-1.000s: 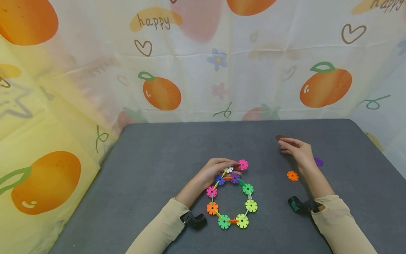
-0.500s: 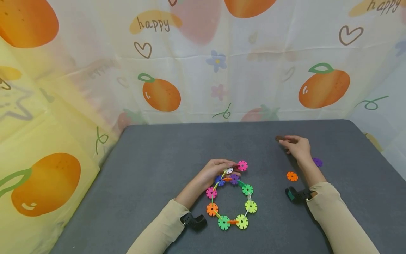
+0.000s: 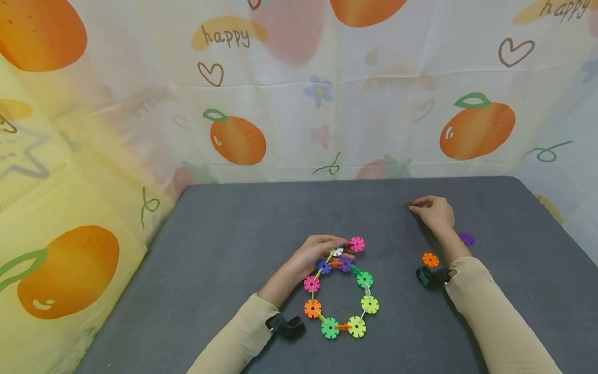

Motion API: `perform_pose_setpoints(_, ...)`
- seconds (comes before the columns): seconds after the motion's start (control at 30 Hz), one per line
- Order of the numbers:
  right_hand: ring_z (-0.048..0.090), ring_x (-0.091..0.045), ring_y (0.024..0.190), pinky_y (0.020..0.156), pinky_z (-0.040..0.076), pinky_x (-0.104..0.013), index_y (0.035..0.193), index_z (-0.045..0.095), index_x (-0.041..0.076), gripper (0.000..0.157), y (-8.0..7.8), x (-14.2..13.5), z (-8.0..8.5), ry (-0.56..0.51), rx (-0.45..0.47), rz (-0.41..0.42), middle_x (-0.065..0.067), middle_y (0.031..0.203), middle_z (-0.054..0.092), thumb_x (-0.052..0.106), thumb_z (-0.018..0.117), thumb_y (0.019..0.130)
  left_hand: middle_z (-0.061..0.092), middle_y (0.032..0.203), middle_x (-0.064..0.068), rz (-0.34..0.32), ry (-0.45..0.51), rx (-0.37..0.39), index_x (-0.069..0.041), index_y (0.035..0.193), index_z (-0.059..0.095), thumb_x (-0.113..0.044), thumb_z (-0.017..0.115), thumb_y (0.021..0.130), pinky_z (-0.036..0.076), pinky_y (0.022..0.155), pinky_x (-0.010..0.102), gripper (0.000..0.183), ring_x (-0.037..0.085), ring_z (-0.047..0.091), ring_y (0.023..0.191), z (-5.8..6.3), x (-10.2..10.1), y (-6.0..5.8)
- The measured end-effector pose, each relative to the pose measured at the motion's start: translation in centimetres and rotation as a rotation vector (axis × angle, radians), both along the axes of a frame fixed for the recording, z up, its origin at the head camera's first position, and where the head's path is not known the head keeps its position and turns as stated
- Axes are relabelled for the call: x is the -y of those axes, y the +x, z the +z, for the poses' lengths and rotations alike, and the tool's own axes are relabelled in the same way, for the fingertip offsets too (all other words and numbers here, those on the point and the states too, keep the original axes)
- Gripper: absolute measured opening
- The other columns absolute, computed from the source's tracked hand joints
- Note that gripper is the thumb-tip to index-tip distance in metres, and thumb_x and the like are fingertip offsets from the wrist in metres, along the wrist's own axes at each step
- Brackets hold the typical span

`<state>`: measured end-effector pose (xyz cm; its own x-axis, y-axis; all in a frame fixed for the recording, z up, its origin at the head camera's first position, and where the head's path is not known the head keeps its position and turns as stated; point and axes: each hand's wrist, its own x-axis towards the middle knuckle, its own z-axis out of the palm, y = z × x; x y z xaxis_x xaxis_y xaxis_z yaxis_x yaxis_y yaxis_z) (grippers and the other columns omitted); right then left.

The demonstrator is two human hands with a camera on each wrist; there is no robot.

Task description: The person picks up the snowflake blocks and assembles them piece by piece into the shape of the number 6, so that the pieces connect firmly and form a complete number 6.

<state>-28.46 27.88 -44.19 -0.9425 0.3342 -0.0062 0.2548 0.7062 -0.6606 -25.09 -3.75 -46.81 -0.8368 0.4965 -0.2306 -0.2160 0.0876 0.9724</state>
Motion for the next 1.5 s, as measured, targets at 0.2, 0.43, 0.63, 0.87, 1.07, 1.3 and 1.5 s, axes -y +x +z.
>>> perform_pose_setpoints(0.2,0.053,-0.021,0.072,0.058,0.038,-0.027,0.113,0.069,0.002,0.038,0.3,0.2,-0.1,0.010,0.007,0.023,-0.014,0.090,0.064,0.030,0.071,0.089,0.066,0.128,0.010,-0.003,0.007,0.004,0.000,0.121,0.067,-0.016,0.052,0.100,0.038,0.114,0.042,0.030,0.020,0.052,0.131,-0.1,0.0,0.1)
perform_pose_setpoints(0.43,0.059,-0.034,0.092,0.068,0.047,-0.037,0.113,0.069,0.000,0.038,0.7,0.3,-0.5,-0.006,0.001,0.063,-0.023,0.109,0.065,0.029,0.072,0.088,0.066,0.129,0.010,-0.003,0.003,0.010,-0.001,0.121,0.068,-0.016,0.052,0.100,0.038,0.114,0.042,0.030,0.020,0.052,0.131,-0.3,0.0,0.1)
perform_pose_setpoints(0.63,0.061,-0.022,0.079,0.066,0.048,-0.028,0.108,0.067,-0.005,0.034,1.2,0.3,-0.5,-0.121,-0.040,0.039,-0.025,0.104,0.068,0.021,0.074,0.087,0.066,0.129,0.010,-0.007,0.005,0.005,-0.001,0.121,0.067,-0.017,0.052,0.100,0.039,0.113,0.041,0.031,0.020,0.053,0.130,-0.4,0.0,0.1)
perform_pose_setpoints(0.87,0.058,0.001,0.060,0.057,0.052,-0.020,0.115,0.065,-0.006,0.033,1.8,-0.1,-0.3,-0.288,-0.066,0.024,0.001,0.083,0.070,0.016,0.069,0.091,0.066,0.129,0.010,-0.014,0.013,0.008,-0.002,0.122,0.067,-0.017,0.053,0.100,0.040,0.112,0.040,0.031,0.019,0.054,0.129,-0.3,0.1,0.0)
perform_pose_setpoints(1.07,0.064,0.001,0.062,0.062,0.058,-0.022,0.121,0.062,-0.010,0.037,2.6,0.1,0.0,-0.412,-0.074,0.081,0.015,0.078,0.063,0.017,0.065,0.094,0.066,0.128,0.010,-0.017,0.018,0.013,-0.001,0.122,0.067,-0.018,0.053,0.100,0.042,0.111,0.038,0.031,0.016,0.058,0.125,-0.4,0.1,-0.1)
perform_pose_setpoints(1.3,0.069,-0.004,0.068,0.069,0.061,-0.028,0.126,0.056,-0.013,0.042,3.4,1.9,0.6,-0.550,-0.045,0.185,0.019,0.077,0.066,0.016,0.062,0.096,0.066,0.128,0.012,-0.010,0.032,0.004,0.001,0.122,0.066,-0.017,0.052,0.100,0.048,0.103,0.031,0.031,0.018,0.064,0.118,-0.1,0.1,0.0)
perform_pose_setpoints(1.5,0.071,-0.007,0.074,0.073,0.061,-0.030,0.122,0.057,-0.012,0.040,4.3,3.9,0.7,-0.595,-0.030,0.282,0.007,0.088,0.072,0.016,0.064,0.095,0.067,0.126,0.012,0.001,0.023,-0.019,0.001,0.120,0.067,-0.017,0.052,0.101,0.049,0.101,0.029,0.031,0.017,0.059,0.123,0.1,0.1,0.0)
